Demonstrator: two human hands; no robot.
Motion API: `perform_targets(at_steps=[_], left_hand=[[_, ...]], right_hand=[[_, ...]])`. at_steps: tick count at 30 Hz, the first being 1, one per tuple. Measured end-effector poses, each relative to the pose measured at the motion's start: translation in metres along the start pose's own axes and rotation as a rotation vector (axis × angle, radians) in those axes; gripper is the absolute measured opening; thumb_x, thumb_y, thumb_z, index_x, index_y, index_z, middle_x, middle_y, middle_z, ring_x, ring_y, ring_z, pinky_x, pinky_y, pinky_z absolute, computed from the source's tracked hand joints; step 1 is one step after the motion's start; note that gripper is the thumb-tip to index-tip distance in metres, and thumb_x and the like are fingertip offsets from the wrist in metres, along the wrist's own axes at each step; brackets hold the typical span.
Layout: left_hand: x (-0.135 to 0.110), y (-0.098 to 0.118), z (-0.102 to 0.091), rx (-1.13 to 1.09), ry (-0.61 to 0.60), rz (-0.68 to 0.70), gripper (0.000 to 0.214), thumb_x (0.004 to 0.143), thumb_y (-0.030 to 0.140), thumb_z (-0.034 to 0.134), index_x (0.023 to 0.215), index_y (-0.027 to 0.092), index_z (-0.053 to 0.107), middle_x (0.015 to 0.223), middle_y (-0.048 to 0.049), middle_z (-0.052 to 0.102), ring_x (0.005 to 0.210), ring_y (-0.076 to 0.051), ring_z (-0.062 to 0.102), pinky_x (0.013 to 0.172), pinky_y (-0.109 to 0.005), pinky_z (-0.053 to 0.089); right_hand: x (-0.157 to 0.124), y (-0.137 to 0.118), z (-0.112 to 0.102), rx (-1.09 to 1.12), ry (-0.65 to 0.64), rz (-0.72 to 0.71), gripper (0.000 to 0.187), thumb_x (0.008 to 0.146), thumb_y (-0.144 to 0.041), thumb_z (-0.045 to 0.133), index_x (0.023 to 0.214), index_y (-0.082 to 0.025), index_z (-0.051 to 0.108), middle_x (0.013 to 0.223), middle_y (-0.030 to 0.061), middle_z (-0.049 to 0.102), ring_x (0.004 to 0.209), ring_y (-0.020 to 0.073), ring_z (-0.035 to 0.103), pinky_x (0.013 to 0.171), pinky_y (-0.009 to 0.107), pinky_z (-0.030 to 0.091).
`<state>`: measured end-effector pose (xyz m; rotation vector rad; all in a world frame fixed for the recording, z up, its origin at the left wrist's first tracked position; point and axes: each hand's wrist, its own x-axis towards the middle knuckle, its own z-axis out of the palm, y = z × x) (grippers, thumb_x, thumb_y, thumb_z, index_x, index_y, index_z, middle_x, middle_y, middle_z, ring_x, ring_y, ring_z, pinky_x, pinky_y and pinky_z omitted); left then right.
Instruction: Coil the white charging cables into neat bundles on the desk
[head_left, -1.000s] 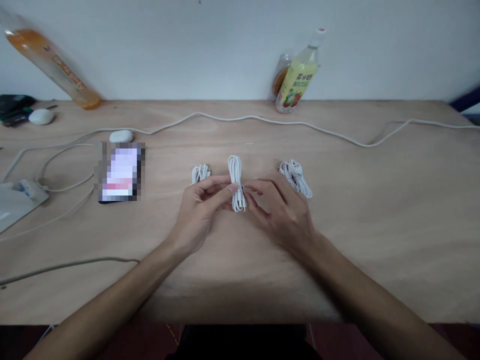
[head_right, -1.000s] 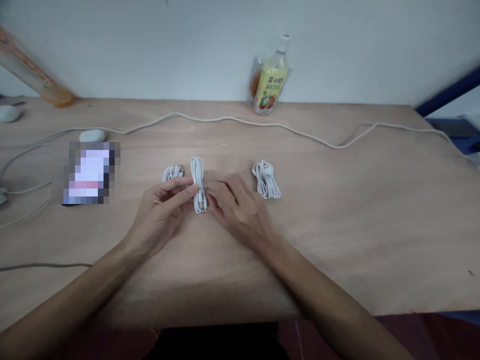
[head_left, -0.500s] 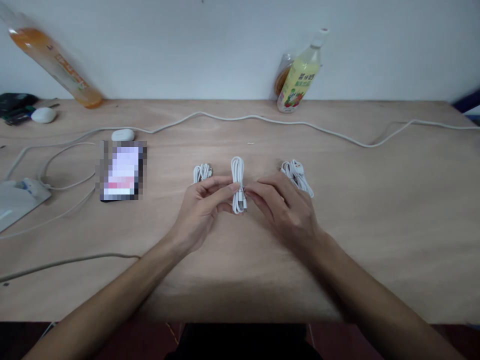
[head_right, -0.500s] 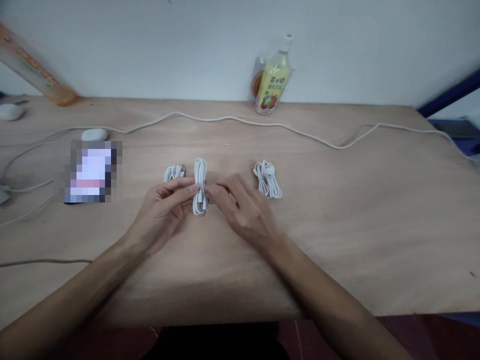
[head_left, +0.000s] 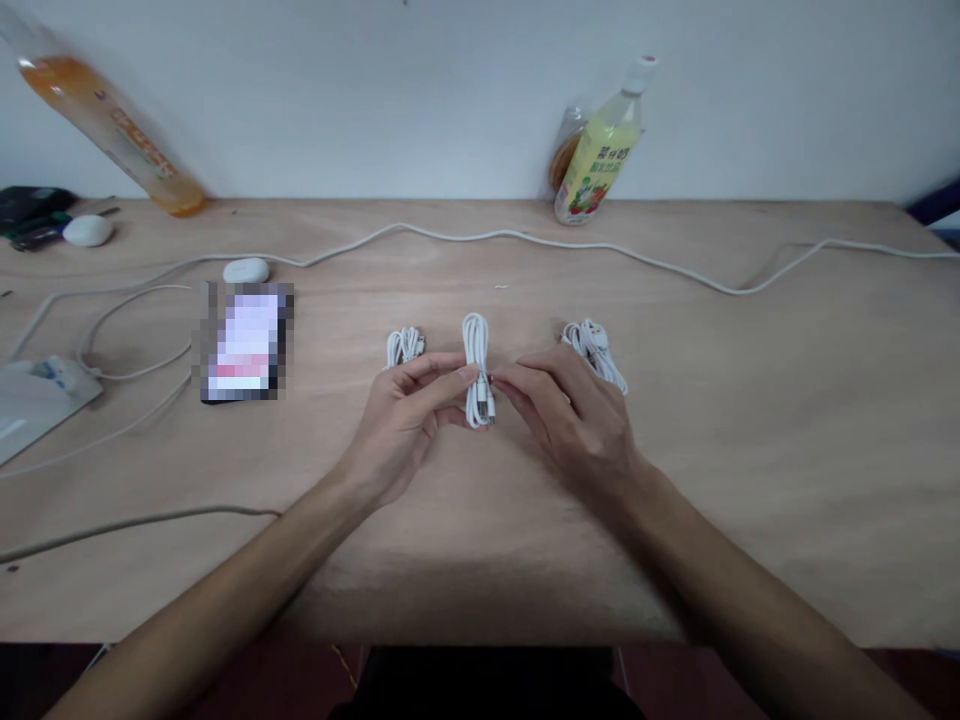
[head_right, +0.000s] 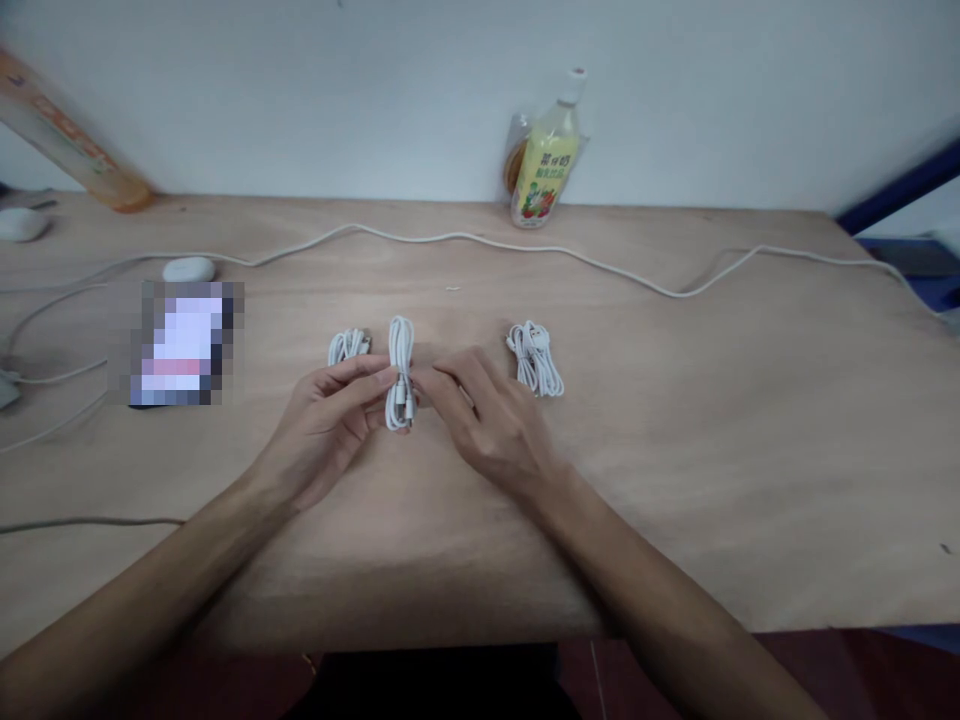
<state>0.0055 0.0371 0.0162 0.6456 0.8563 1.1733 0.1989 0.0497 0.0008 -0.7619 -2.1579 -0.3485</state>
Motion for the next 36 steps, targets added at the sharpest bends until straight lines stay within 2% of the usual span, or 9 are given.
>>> perform_targets(at_steps=[9,15,23,29,36], left_hand=[[-0.002,0.0018,0.0011,0.012,0.0,0.011,0.02,0.075,0.026,0.101,0.086,0.014,0.088,0.079,-0.0034,0.079,0.068,-0.012,0.07,0.057,-0.021,0.064],[-0.0014,0.0026,0.001,0.023,-0.007,0.019,0.019,0.075,0.026,0.101,0.085,0.016,0.088,0.078,-0.0032,0.081,0.067,-0.012,0.071,0.057,-0.022,0.063],[-0.003,0.0022,0.0008,0.059,-0.006,0.026,0.018,0.076,0.026,0.099,0.089,0.017,0.089,0.081,-0.0045,0.082,0.068,-0.014,0.071,0.059,-0.024,0.062],[-0.0043,0.0039,0.0011,0.113,0.017,0.013,0.02,0.077,0.027,0.098,0.092,0.017,0.09,0.085,-0.0063,0.082,0.072,-0.016,0.071,0.063,-0.027,0.062],[-0.0039,0.0046,0.0012,0.127,0.013,0.014,0.019,0.078,0.027,0.097,0.093,0.017,0.09,0.085,-0.0063,0.082,0.073,-0.016,0.071,0.065,-0.026,0.062]], right_hand=[[-0.0002,0.0002,0.0004,0.039,-0.008,0.016,0.012,0.109,-0.006,0.064,0.116,-0.015,0.069,0.094,0.0079,0.074,0.085,0.0201,0.07,0.07,0.033,0.053],[-0.0013,-0.0004,0.001,0.046,-0.011,0.051,0.013,0.112,-0.009,0.061,0.117,-0.019,0.067,0.098,0.0068,0.075,0.088,0.0197,0.071,0.071,0.032,0.055],[-0.0012,0.0,0.0009,0.063,-0.027,0.088,0.013,0.112,-0.009,0.058,0.116,-0.019,0.065,0.098,0.007,0.074,0.089,0.0201,0.069,0.075,0.033,0.055],[-0.002,0.0009,0.0049,0.198,-0.013,0.182,0.017,0.112,-0.009,0.054,0.113,-0.023,0.064,0.097,0.0059,0.07,0.09,0.0222,0.069,0.077,0.038,0.056],[-0.0025,0.0007,0.0049,0.315,-0.063,0.302,0.017,0.11,-0.008,0.056,0.11,-0.023,0.064,0.099,0.0049,0.069,0.089,0.0212,0.066,0.071,0.035,0.053]])
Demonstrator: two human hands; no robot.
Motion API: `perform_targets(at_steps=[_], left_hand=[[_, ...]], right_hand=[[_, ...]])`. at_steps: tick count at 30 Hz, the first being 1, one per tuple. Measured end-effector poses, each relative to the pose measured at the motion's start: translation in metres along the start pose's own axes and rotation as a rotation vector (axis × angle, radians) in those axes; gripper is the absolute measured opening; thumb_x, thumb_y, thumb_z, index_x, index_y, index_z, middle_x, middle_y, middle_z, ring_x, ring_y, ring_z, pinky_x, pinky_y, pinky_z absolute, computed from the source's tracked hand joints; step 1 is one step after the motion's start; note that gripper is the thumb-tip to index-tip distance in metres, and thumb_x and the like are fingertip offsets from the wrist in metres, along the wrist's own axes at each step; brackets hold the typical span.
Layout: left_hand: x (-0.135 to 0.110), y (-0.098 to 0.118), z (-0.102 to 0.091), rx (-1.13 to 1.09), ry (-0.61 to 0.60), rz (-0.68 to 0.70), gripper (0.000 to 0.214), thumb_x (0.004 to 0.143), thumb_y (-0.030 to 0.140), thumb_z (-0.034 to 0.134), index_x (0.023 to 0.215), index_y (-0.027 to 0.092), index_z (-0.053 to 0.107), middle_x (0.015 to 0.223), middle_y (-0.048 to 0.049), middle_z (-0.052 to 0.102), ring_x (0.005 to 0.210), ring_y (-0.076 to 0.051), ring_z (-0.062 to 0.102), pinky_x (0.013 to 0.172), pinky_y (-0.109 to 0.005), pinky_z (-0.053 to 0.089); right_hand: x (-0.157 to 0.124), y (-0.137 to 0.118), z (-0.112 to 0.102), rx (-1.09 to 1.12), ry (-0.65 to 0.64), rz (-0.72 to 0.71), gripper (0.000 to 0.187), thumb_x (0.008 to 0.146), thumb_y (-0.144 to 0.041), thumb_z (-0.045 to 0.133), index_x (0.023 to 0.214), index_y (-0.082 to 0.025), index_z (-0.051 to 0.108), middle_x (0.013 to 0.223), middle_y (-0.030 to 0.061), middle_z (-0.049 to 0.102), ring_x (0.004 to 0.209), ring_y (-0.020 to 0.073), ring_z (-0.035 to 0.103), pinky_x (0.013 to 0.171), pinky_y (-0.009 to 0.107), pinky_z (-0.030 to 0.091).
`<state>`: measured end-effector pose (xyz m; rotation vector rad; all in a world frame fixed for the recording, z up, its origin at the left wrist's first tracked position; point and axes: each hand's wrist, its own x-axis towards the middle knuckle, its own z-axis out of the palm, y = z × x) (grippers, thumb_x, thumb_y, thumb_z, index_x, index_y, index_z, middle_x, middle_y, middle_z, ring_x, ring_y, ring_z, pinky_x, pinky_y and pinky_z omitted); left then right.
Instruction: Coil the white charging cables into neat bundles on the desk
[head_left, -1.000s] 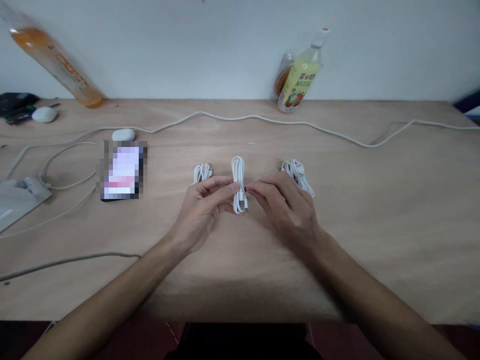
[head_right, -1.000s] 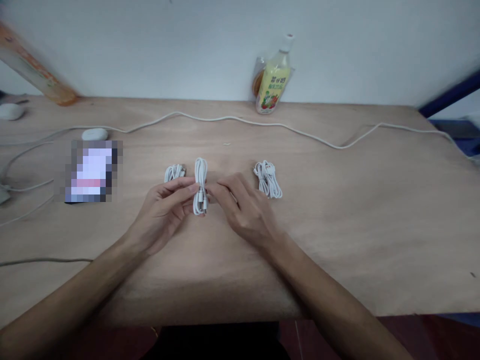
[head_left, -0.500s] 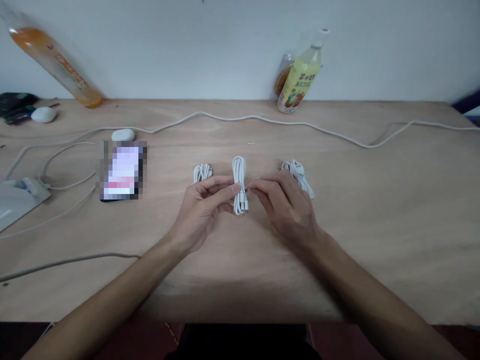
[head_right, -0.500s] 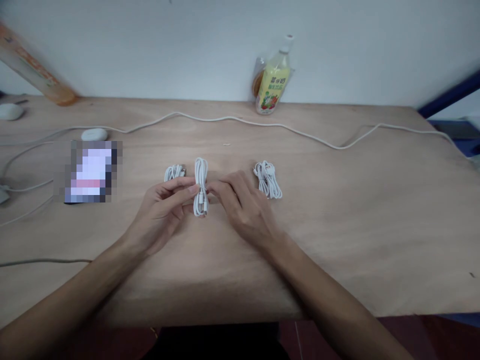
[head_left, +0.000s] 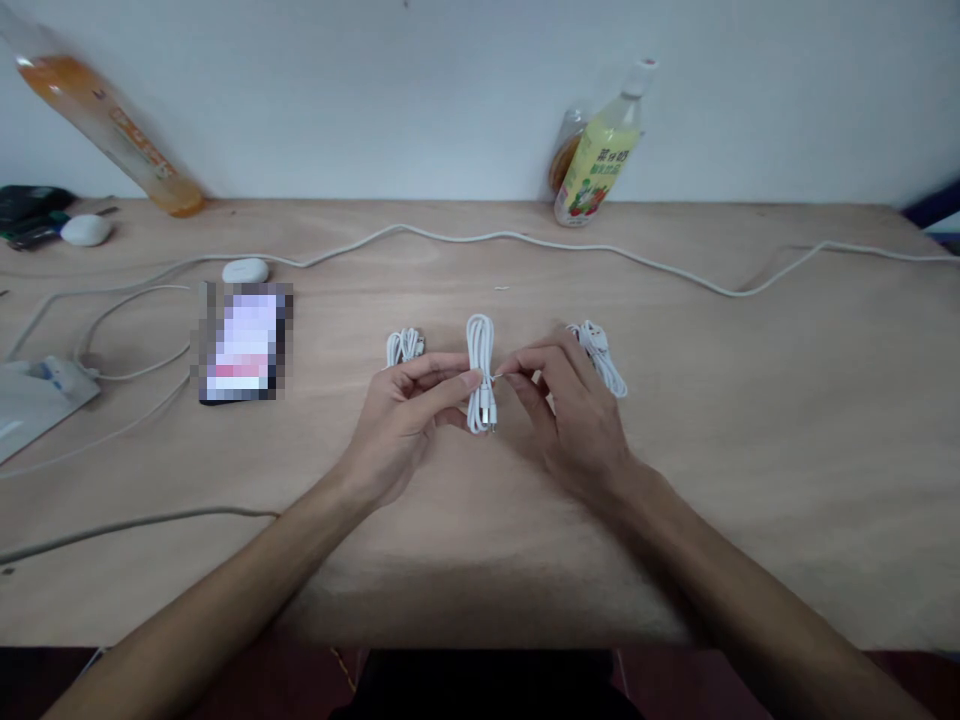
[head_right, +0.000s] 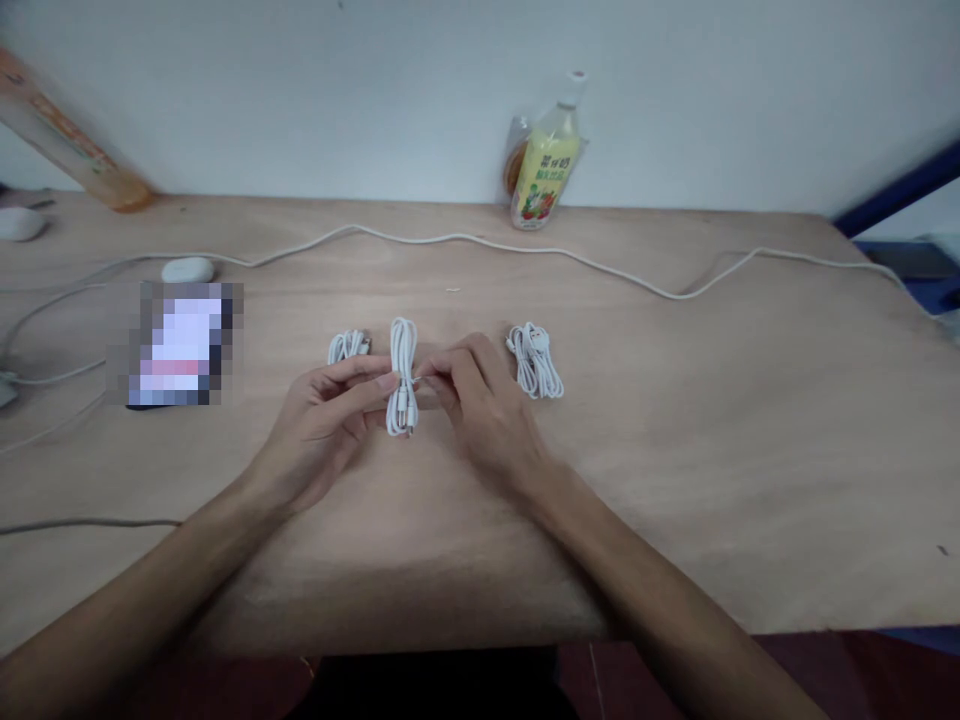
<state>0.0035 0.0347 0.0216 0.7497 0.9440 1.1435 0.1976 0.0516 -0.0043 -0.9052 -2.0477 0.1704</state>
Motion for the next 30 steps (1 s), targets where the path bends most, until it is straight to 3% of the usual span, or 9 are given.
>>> perform_targets(at_steps=[14,19,30], left_hand=[[0.0007,0.0012,0.0003,0.01,-0.026,-0.011,0.019,0.073,0.025,0.098,0.089,0.018,0.09,0.083,-0.0053,0.082,0.071,-0.016,0.07,0.065,-0.026,0.06],[0.0016,0.0019,-0.0012,0.02,-0.026,-0.019,0.017,0.076,0.025,0.096,0.09,0.017,0.09,0.083,-0.0055,0.08,0.071,-0.015,0.069,0.063,-0.026,0.059],[0.0028,0.0021,-0.0025,-0.05,-0.083,-0.031,0.016,0.081,0.028,0.095,0.091,0.016,0.09,0.082,-0.0071,0.082,0.073,-0.016,0.072,0.064,-0.026,0.062]], right_hand=[[0.0046,-0.0065,-0.0051,0.413,-0.136,0.369,0.009,0.109,-0.023,0.057,0.103,-0.023,0.063,0.097,0.0028,0.068,0.082,0.0173,0.064,0.067,0.031,0.052],[0.0049,-0.0056,-0.0065,0.488,-0.159,0.423,0.01,0.109,-0.025,0.061,0.102,-0.022,0.067,0.096,0.0026,0.07,0.081,0.0164,0.063,0.064,0.029,0.05],[0.0064,-0.0047,-0.0064,0.512,-0.081,0.416,0.006,0.102,-0.024,0.074,0.098,-0.022,0.074,0.095,0.0021,0.073,0.083,0.0158,0.066,0.064,0.026,0.054]])
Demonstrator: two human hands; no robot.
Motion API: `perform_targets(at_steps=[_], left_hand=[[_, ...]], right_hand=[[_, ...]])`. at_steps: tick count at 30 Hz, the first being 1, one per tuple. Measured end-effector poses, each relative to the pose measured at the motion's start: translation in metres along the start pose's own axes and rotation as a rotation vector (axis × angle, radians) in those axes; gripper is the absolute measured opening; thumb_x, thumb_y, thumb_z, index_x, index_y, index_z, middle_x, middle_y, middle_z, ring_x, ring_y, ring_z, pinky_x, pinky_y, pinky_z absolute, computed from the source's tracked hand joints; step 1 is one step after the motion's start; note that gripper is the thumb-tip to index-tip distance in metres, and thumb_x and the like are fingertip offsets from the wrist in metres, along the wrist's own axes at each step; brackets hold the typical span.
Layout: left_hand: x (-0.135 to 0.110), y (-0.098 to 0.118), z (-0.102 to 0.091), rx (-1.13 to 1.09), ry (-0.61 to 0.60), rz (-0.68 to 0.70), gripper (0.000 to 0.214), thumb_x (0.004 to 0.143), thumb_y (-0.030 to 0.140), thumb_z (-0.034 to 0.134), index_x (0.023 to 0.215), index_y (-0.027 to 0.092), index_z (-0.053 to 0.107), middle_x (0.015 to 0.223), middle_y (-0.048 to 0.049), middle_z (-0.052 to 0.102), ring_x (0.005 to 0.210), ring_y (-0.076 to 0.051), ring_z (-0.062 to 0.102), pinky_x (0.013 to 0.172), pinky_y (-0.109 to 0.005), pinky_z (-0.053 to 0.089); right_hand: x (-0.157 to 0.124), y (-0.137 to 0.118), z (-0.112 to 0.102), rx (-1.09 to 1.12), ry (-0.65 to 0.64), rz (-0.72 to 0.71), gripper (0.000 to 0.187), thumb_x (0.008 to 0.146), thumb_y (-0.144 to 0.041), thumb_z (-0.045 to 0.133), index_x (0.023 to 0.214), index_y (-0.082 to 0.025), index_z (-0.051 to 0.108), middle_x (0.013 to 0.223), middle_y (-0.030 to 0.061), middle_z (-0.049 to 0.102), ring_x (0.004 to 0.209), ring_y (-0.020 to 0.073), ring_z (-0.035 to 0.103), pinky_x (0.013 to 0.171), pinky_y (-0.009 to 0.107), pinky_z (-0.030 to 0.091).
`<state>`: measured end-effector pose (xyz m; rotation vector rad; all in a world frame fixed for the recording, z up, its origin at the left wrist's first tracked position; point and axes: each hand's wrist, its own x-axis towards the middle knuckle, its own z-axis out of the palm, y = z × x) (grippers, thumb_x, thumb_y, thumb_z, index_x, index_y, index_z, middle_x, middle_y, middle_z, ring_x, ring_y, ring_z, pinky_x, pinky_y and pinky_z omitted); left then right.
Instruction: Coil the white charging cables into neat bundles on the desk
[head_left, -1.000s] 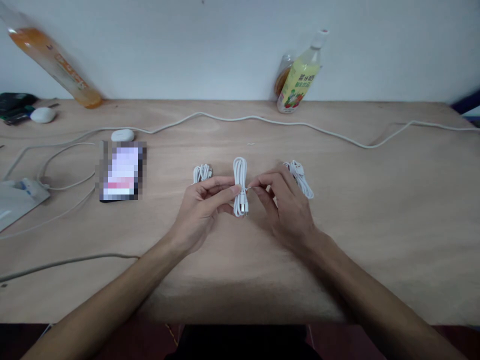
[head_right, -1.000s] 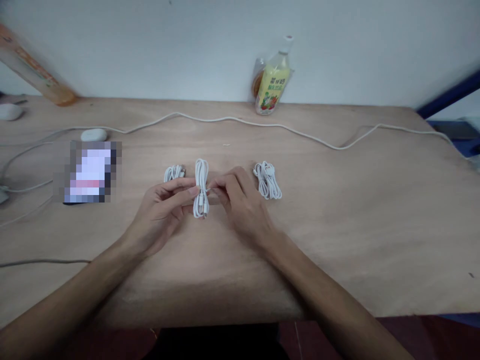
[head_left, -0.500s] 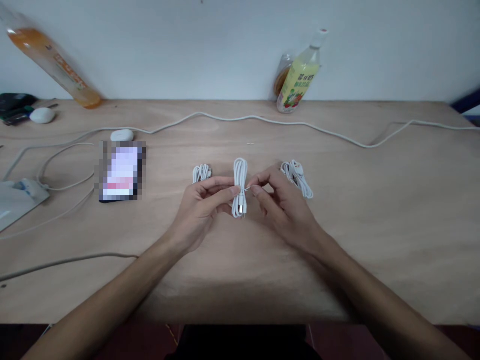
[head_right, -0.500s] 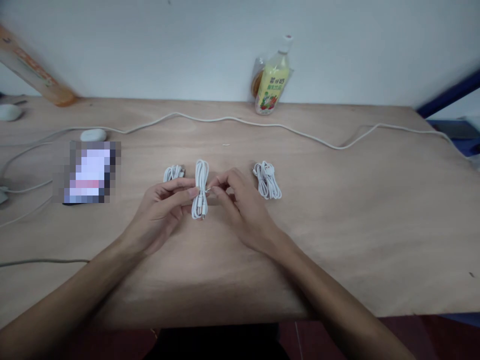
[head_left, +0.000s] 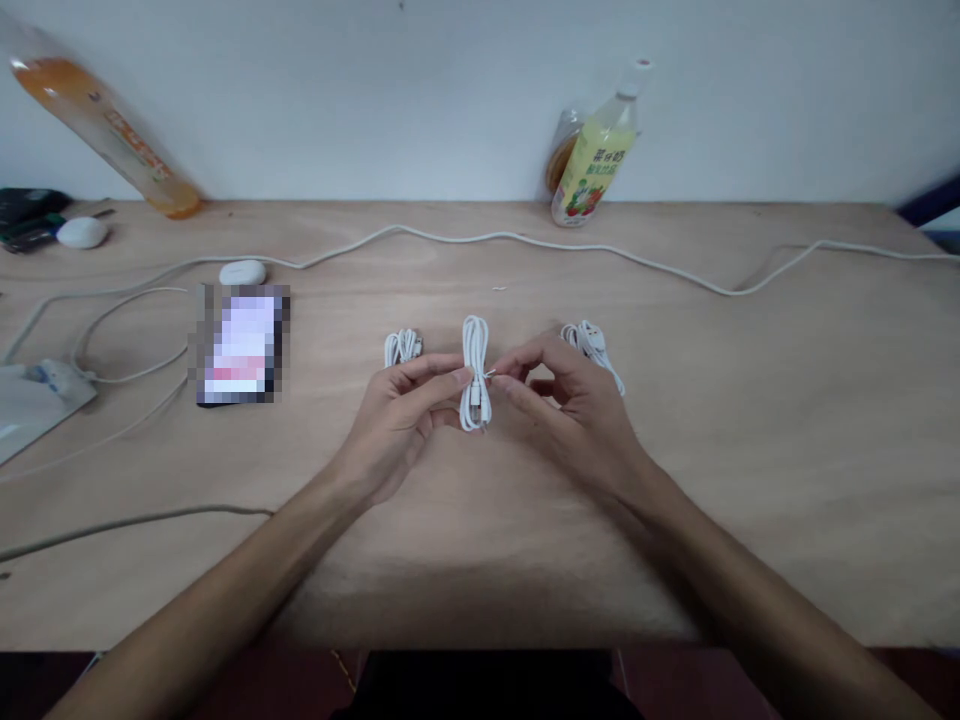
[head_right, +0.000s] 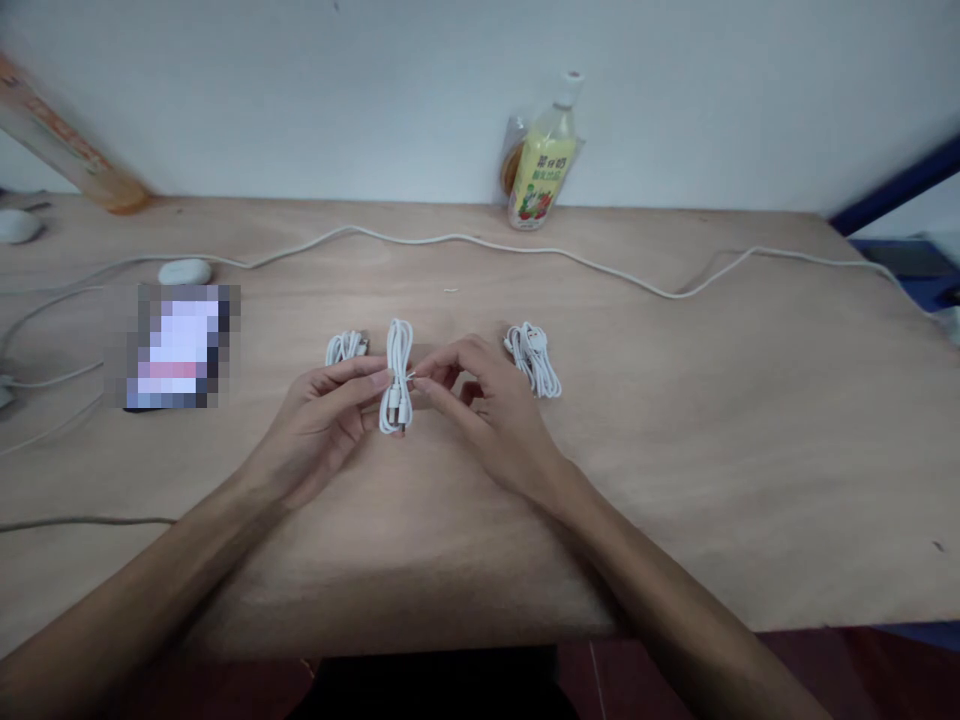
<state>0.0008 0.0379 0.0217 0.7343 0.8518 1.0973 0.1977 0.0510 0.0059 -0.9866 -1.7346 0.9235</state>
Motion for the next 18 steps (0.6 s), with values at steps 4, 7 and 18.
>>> perform_targets(at_steps=[4,7,18], left_hand=[[-0.0005,-0.0008,0.0003,0.006,0.002,0.003,0.016,0.08,0.028,0.095,0.09,0.016,0.09,0.083,-0.0076,0.083,0.072,-0.017,0.073,0.064,-0.026,0.061],[-0.0007,-0.0022,0.0001,0.018,0.014,0.013,0.016,0.08,0.029,0.096,0.09,0.017,0.089,0.083,-0.0074,0.083,0.072,-0.018,0.074,0.065,-0.028,0.062],[-0.0023,-0.0031,0.0013,0.024,0.065,0.028,0.018,0.08,0.027,0.096,0.093,0.017,0.09,0.087,-0.0078,0.084,0.075,-0.017,0.076,0.066,-0.026,0.064]], right_hand=[[-0.0006,0.0024,0.0012,0.013,0.0,0.007,0.008,0.101,-0.028,0.077,0.097,-0.022,0.073,0.095,0.002,0.073,0.08,0.0154,0.066,0.062,0.026,0.054],[-0.0009,0.0033,0.0019,-0.01,0.015,-0.001,0.01,0.101,-0.029,0.077,0.096,-0.022,0.073,0.093,0.0015,0.072,0.078,0.0152,0.066,0.062,0.026,0.055],[-0.0072,0.0088,0.0095,-0.454,0.188,-0.413,0.014,0.105,-0.009,0.07,0.103,-0.023,0.069,0.091,0.003,0.072,0.079,0.0187,0.066,0.061,0.031,0.052]])
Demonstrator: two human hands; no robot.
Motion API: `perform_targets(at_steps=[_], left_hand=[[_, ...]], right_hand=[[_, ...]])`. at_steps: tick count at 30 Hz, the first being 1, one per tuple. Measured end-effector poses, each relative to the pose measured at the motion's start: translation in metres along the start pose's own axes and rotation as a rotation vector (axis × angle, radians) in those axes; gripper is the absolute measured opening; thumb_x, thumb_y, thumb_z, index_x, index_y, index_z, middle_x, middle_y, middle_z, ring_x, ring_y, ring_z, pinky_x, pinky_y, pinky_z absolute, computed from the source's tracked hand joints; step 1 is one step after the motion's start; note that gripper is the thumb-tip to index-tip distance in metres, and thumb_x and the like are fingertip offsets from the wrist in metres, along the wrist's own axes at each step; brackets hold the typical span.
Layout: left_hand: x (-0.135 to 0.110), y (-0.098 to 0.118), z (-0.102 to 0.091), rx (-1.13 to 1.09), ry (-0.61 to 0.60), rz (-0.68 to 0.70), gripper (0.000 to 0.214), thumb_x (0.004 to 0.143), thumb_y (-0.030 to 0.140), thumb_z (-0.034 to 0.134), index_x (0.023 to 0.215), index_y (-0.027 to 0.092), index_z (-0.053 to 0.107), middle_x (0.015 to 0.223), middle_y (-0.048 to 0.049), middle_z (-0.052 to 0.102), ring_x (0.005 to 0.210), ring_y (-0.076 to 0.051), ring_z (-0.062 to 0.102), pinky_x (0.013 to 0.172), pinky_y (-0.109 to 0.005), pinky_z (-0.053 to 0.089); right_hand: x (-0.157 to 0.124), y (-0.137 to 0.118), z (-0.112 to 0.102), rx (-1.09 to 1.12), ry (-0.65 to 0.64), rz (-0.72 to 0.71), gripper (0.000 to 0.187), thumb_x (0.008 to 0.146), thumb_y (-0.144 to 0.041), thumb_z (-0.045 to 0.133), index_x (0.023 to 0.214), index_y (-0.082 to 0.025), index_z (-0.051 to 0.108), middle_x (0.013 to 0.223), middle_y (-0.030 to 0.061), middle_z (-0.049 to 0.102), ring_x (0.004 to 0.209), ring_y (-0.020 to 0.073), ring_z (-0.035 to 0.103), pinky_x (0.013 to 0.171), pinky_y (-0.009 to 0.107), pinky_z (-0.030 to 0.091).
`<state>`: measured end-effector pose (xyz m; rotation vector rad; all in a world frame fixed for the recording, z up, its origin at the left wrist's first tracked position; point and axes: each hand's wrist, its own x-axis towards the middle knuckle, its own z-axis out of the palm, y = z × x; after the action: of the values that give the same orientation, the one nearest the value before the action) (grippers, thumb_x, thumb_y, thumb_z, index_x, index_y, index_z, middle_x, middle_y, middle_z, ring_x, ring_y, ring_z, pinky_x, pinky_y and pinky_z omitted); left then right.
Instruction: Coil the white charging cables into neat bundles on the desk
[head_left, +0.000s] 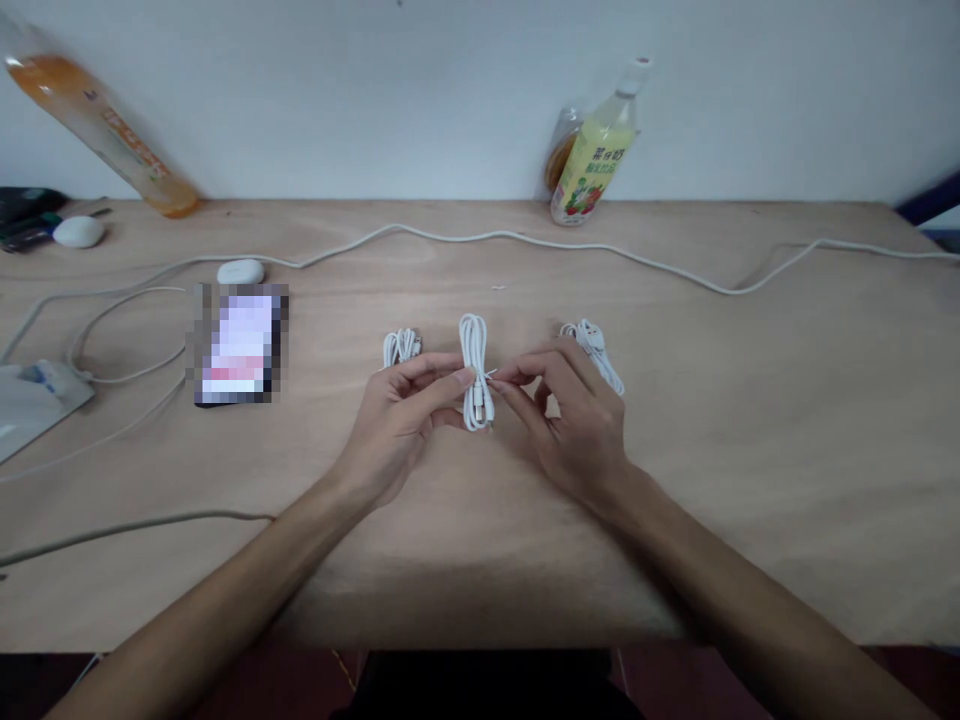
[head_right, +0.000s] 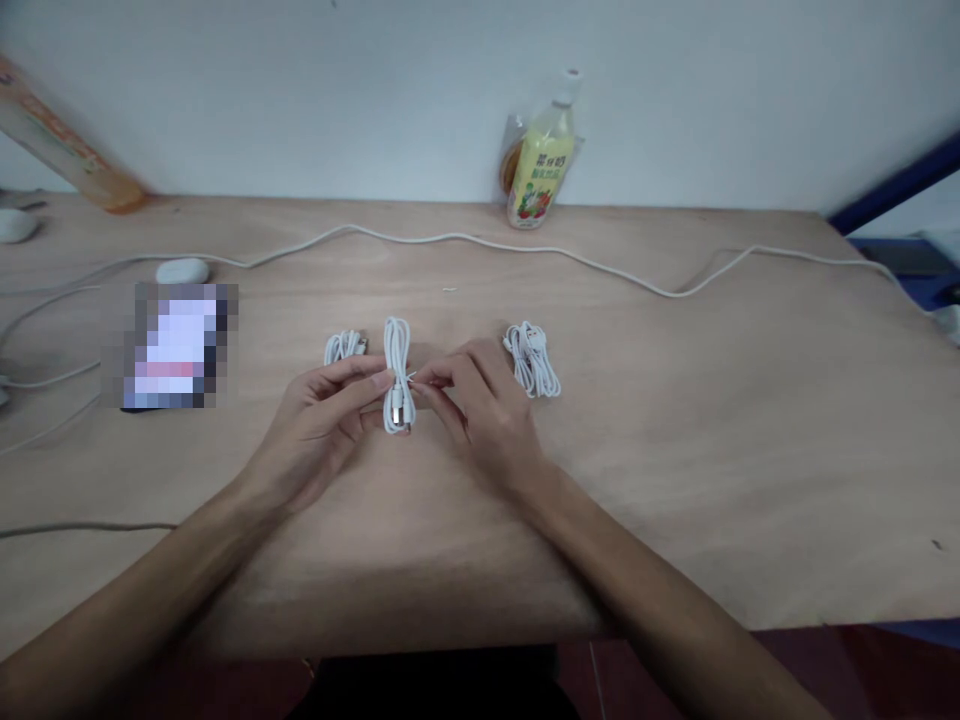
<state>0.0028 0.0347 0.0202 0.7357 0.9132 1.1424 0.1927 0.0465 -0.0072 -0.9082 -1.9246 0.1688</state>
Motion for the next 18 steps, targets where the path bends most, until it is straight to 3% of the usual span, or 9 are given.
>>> perform_targets(at_steps=[7,13,18], left_hand=[[0.001,-0.001,0.0,-0.062,-0.039,-0.008,0.014,0.081,0.026,0.096,0.088,0.016,0.089,0.081,-0.0063,0.082,0.071,-0.016,0.074,0.061,-0.024,0.065],[0.001,0.001,0.0,-0.059,-0.083,-0.051,0.018,0.081,0.027,0.096,0.09,0.014,0.089,0.081,-0.0062,0.08,0.068,-0.014,0.07,0.057,-0.023,0.064],[0.001,0.0,-0.001,-0.029,-0.084,-0.046,0.018,0.082,0.027,0.095,0.094,0.015,0.091,0.08,-0.0047,0.078,0.067,-0.012,0.068,0.056,-0.021,0.062]], right_hand=[[0.003,0.001,-0.006,-0.251,0.058,-0.296,0.012,0.107,-0.01,0.069,0.109,-0.022,0.068,0.09,0.0054,0.072,0.081,0.0213,0.062,0.072,0.036,0.053],[0.003,0.006,-0.012,-0.252,0.027,-0.36,0.017,0.106,-0.008,0.069,0.116,-0.022,0.07,0.094,0.0046,0.073,0.082,0.0202,0.065,0.07,0.035,0.053],[0.003,0.008,-0.013,-0.2,0.032,-0.328,0.022,0.105,-0.006,0.071,0.12,-0.022,0.07,0.098,0.0044,0.073,0.082,0.0182,0.065,0.063,0.033,0.049]])
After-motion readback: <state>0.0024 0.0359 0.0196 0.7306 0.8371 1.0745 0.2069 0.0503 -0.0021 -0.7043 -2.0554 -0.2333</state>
